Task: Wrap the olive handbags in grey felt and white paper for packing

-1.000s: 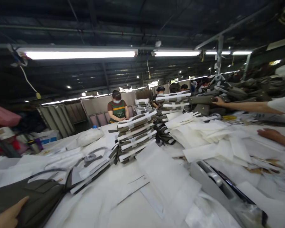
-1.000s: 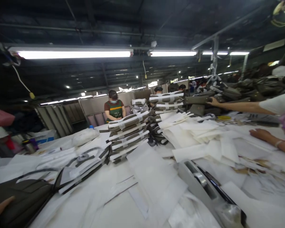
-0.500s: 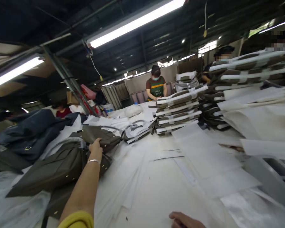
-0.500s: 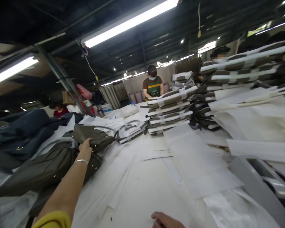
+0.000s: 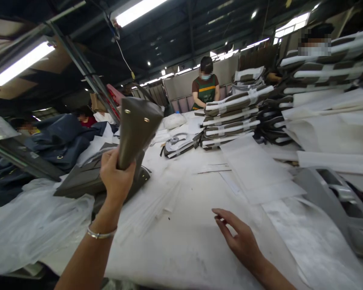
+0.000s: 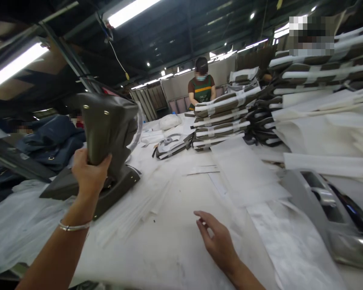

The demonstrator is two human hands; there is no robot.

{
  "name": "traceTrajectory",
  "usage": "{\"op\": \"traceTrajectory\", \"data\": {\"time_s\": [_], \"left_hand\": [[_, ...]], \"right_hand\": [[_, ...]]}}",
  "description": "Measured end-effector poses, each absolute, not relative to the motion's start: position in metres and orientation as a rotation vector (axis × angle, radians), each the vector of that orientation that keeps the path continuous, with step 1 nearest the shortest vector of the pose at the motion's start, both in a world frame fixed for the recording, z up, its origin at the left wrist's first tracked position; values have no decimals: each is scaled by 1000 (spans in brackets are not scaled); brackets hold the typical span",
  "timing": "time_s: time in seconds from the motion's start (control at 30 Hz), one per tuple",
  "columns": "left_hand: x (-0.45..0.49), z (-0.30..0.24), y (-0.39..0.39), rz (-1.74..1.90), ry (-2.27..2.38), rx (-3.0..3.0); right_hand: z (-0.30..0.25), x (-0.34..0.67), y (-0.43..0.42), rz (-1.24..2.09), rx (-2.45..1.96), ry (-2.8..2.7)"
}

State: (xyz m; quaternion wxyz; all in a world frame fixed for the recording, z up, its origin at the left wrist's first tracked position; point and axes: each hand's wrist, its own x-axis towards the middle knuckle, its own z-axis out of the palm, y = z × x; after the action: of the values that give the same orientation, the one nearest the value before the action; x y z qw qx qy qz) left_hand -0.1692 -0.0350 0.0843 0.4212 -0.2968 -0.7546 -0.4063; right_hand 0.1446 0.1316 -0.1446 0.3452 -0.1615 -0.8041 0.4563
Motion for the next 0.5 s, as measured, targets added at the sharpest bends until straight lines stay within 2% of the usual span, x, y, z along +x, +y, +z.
{"op": "traceTrajectory", "data": {"time_s": [0.17,0.3,0.5], "left_hand": [[-65,27,-53,-802,-1883,-1146],[-19,-32,-60,-764,-1917,-1371],[25,-94,-72,-643,-1940,-1579]], "right_hand": [[-113,164,119,868,-118,-2296],[-118,178,124,780,19,-2586],[-152,195,167,1001,-350,-2489]]}}
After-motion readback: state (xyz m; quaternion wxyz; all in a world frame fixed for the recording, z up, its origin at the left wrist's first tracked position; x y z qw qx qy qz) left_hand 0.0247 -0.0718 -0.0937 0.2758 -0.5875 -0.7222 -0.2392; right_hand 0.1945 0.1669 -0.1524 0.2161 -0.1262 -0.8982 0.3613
